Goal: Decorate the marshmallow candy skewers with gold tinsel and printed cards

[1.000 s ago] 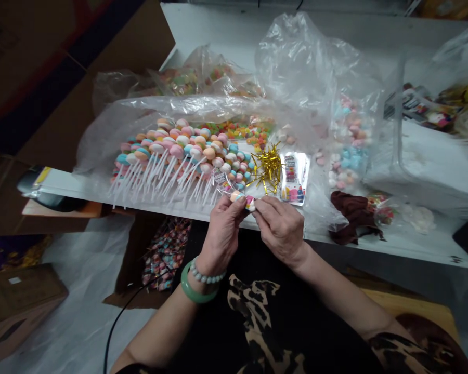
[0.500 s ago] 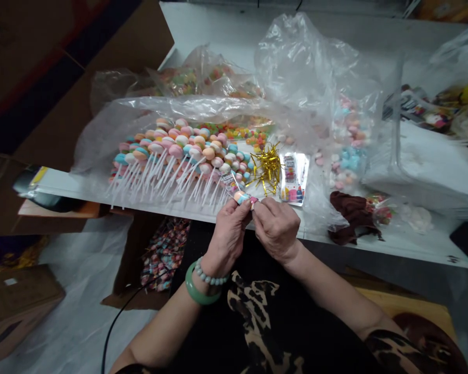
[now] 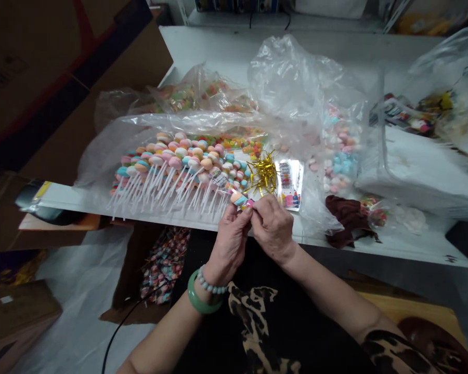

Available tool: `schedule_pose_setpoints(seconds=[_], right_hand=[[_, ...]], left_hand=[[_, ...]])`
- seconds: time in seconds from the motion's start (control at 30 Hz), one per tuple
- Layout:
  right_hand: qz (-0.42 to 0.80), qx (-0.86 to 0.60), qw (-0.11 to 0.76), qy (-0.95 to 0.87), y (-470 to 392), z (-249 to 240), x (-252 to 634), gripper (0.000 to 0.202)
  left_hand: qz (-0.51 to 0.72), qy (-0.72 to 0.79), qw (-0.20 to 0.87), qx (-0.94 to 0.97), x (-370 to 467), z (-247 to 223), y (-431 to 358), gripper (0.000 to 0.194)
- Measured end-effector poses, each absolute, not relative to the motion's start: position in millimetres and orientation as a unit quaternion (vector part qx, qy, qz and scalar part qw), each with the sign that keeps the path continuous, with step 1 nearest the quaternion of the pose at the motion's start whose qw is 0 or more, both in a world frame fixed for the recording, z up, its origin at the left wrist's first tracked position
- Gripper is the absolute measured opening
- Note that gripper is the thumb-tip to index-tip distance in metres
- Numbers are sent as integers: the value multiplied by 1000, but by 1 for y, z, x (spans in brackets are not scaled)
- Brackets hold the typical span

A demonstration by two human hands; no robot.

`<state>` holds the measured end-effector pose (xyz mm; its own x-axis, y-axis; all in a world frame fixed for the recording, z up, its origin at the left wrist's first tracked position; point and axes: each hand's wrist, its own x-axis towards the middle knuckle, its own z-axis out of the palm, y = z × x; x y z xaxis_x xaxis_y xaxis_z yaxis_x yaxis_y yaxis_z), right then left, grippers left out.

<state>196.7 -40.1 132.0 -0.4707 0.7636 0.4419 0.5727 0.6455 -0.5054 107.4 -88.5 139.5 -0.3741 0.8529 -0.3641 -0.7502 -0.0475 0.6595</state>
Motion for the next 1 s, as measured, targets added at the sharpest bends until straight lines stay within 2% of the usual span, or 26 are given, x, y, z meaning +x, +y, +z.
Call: schedule_pose_setpoints(seconds=[0.07,0.17,0.33,0.6,0.73,0.87,1.0], right_hand=[[196,-373,327,-846,-40,139,205,14],[273,-371,306,-833,-38,145,221,30],[365,-374,313,-793,-40,136,233,16],[322,-389,351,-788,-49,135,219,16],[389,-423,366,-732,-44,129,215,12],[458,-388,369,-710,-40,122,220,12],[384,-358,357,-773,-41,123,225,15]], left_hand=[[720,404,561,63,102,142,-88,30],[729,392,558,64,92,144,-87,29],[723,391,567,54,87,143,-86,24],[725,416,548,39,104,136,-89,24],[703,428,564,62,111,135,-92,20],[674,419,605,61,99,138,-90,21],[703,407,580,64,83,141,-85,31]])
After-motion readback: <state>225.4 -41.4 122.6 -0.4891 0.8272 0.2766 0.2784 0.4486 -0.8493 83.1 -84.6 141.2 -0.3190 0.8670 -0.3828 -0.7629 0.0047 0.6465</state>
